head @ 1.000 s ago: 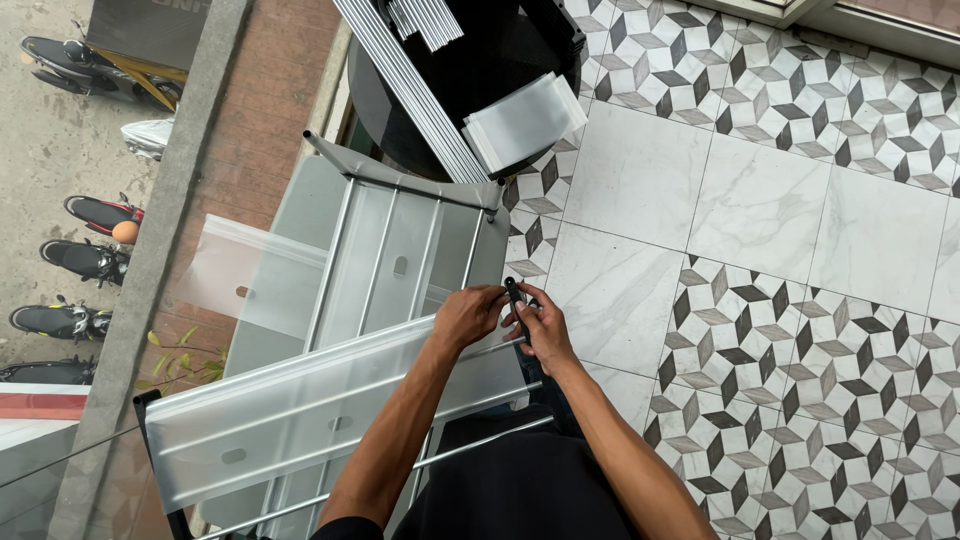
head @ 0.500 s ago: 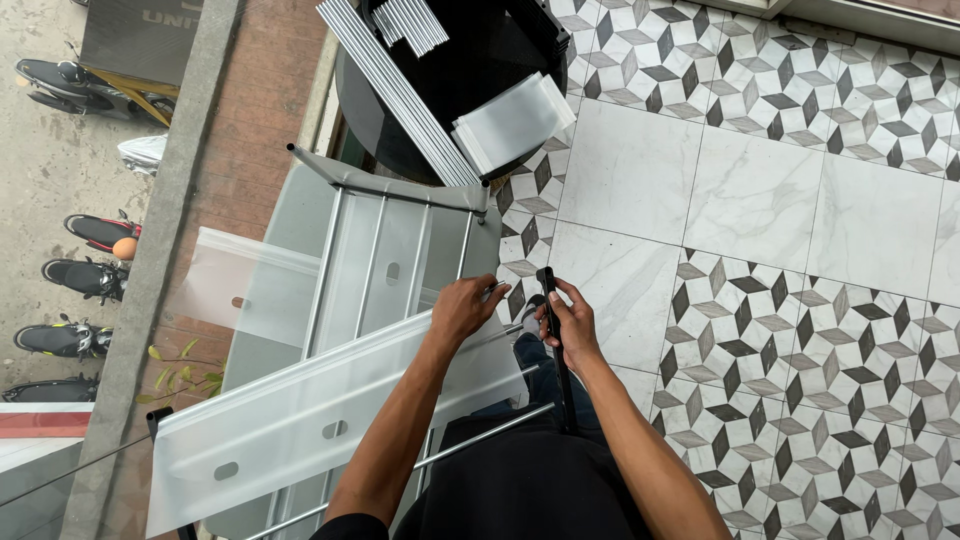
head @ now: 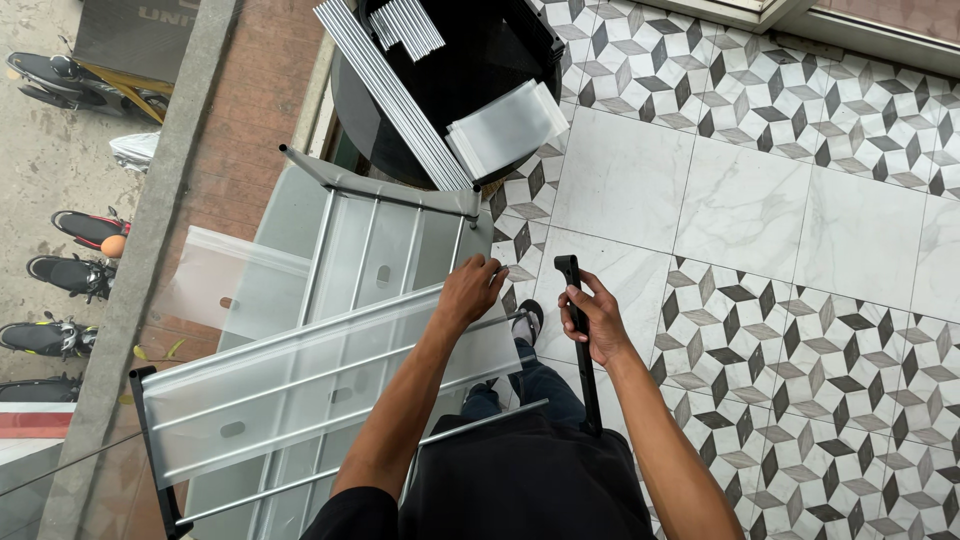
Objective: The person assembles a metal and plastic drying rack by inserting metal rods into the frame and securing them with black plastic caps. They repeatedly pick up rods and caps from a nearby container and attach them to the rack structure.
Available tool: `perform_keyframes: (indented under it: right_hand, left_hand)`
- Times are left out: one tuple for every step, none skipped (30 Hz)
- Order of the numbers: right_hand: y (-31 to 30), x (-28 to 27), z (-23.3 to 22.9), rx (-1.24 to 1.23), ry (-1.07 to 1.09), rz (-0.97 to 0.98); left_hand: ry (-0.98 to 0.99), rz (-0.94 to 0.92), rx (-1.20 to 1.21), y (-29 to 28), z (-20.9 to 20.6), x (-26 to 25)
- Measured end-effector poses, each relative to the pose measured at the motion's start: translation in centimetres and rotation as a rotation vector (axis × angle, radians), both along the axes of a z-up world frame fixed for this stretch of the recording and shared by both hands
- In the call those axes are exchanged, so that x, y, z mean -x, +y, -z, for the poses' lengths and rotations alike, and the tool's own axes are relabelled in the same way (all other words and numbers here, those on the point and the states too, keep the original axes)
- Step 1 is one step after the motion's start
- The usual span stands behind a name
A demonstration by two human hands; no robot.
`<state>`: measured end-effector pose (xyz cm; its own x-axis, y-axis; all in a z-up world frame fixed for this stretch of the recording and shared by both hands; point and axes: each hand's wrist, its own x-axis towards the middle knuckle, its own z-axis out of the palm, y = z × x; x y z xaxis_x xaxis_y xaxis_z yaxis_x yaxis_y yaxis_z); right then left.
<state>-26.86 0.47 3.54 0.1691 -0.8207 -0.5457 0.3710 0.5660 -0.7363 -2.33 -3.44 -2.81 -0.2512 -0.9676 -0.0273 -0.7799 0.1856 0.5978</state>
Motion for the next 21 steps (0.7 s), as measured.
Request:
perform_keyframes:
  right_hand:
    - [0.4, 0.2, -0.2, -0.005, -0.019, 0.006]
    - [0.8, 0.4, -0.5, -0.013, -0.056, 0.029]
    - [1.2, 0.5, -0.8, -0.018, -0.094, 0.053]
    - [1.5, 0.5, -1.1, -0.022, -0.132, 0.076]
    - [1.7, 0.5, -1.3, -0.022, -0.120, 0.080]
    - [2.0, 0.6, -1.6, -0.021, -0.107, 0.083]
    - [2.1, 0.6, -1.9, -0.018, -0.094, 0.088]
    - [2.3, 0.6, -2.2, -0.011, -0.081, 0.085]
    - [2.5, 0.7, -2.4, -0.004, -0.069, 0.084]
    - [2.7, 0.7, -2.6, 0.002, -0.057, 0.082]
    - [3.1, 0.6, -2.9, -0.001, -0.036, 0.082]
    - [3.7, 0.6, -3.2, -0.004, -0.014, 0.081]
    - [4.3, 0.5, -3.5, -0.006, 0.005, 0.080]
    - [5.2, 0.5, -3.9, -0.025, 0.017, 0.063]
    - [6.3, 0.6, -4.2, -0.043, 0.029, 0.046]
    - [7.5, 0.6, -4.5, -0.062, 0.041, 0.029]
    - [8.8, 0.7, -4.8, -0.058, 0.043, -0.006]
    - [10.1, 0.8, -5.0, -0.055, 0.046, -0.041]
    - [11.4, 1.0, -5.1, -0.077, 0.061, -0.077]
    - [12.4, 1.2, -5.2, -0.099, 0.076, -0.112]
    - [13.1, 1.3, -5.0, -0.108, 0.099, -0.145]
  left_hand:
    - [-0.012, 0.003, 0.002, -0.1, 0.2, 0.1]
    - [-0.024, 0.006, 0.004, -0.1, 0.3, 0.3]
    - [-0.015, 0.005, 0.025, -0.3, 0.3, 0.3]
    - [-0.005, 0.005, 0.047, -0.5, 0.1, 0.2]
    - [0.004, 0.002, 0.066, -0.5, -0.2, 0.2]
    - [-0.019, 0.013, 0.060, -0.4, -0.5, 0.4]
    - [-0.041, 0.027, 0.056, -0.3, -1.1, 0.5]
    - [-0.064, 0.040, 0.052, -0.1, -1.8, 0.6]
    - [-0.051, 0.031, 0.075, 0.2, -2.5, 0.7]
    - [-0.038, 0.023, 0.098, 0.6, -3.4, 0.9]
    - [-0.025, 0.014, 0.121, 1.0, -4.4, 0.9]
    - [0.056, 0.000, 0.110, 1.7, -5.5, 1.3]
    - [0.136, -0.014, 0.099, 2.6, -6.7, 1.8]
    - [0.215, -0.028, 0.087, 3.6, -7.9, 2.4]
    - [0.300, -0.033, -0.001, 4.8, -9.1, 3.1]
    - [0.383, -0.037, -0.091, 6.1, -10.2, 3.8]
    - [0.435, -0.050, -0.088, 7.5, -11.2, 4.6]
    - [0.487, -0.062, -0.086, 8.8, -12.0, 5.5]
    - [0.577, -0.083, -0.177, 9.8, -12.6, 6.3]
    - [0.667, -0.105, -0.268, 10.6, -13.0, 7.0]
    - [0.722, -0.124, -0.374, 11.4, -13.1, 7.5]
